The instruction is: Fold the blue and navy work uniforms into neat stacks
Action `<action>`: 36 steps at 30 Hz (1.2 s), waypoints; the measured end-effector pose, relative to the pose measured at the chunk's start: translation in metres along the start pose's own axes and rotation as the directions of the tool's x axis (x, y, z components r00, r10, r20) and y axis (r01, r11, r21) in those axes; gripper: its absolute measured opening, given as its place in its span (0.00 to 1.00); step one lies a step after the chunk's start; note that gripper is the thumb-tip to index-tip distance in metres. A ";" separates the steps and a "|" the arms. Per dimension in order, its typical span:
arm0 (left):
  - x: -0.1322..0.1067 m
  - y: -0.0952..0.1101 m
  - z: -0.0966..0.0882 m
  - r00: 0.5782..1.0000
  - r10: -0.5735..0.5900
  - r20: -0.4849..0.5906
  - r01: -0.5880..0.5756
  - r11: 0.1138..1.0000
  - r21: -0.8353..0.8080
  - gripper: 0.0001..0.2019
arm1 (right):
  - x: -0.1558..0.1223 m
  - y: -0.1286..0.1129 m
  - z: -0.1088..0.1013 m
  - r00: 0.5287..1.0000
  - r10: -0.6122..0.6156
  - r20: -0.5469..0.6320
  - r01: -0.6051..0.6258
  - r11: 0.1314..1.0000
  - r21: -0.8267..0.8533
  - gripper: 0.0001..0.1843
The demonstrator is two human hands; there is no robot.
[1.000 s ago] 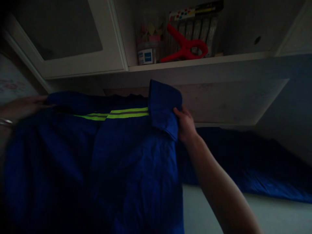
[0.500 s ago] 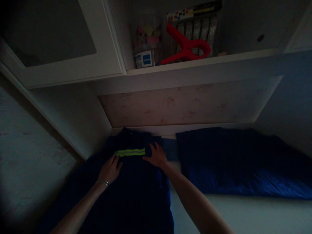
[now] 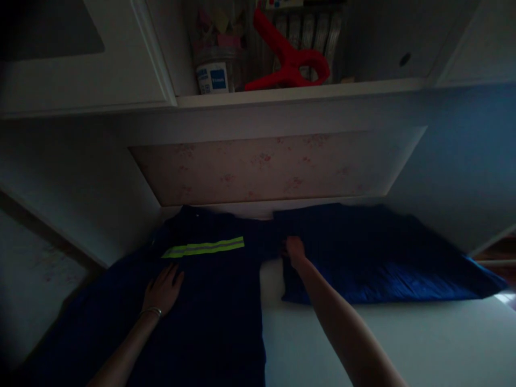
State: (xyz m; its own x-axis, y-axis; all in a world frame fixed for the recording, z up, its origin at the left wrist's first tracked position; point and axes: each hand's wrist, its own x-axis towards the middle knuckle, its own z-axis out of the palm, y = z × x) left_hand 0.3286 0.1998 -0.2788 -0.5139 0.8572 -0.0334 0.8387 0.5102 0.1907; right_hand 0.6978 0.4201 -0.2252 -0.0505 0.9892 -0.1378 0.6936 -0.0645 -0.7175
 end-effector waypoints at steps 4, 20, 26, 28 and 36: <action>0.000 0.002 0.001 1.000 -0.003 -0.004 0.003 1.000 0.000 0.30 | 0.002 0.019 -0.032 0.998 0.026 -0.051 -0.026 1.000 0.001 0.22; 0.000 -0.002 0.000 0.995 0.089 0.047 -0.096 0.978 0.183 0.23 | 0.103 -0.013 -0.019 0.988 -0.093 0.121 0.140 0.869 -0.475 0.31; 0.006 -0.001 0.000 1.000 0.016 -0.025 -0.015 0.999 0.046 0.23 | 0.134 0.003 -0.023 0.960 -0.130 0.246 0.231 0.866 -0.443 0.30; 0.006 0.000 -0.002 0.999 0.046 -0.007 -0.045 0.998 0.051 0.22 | 0.140 0.007 -0.023 0.958 -0.145 0.247 0.243 0.870 -0.430 0.28; 0.006 0.008 -0.006 0.997 -0.068 -0.035 0.067 0.998 -0.008 0.26 | 0.120 0.020 -0.025 0.978 -0.196 0.076 0.210 0.926 -0.313 0.16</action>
State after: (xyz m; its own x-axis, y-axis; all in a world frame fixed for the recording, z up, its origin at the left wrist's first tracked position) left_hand 0.3311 0.2087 -0.2717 -0.5755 0.8177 -0.0120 0.8006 0.5663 0.1957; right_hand 0.7236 0.5404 -0.2390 -0.2402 0.9696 -0.0458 0.8565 0.1895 -0.4801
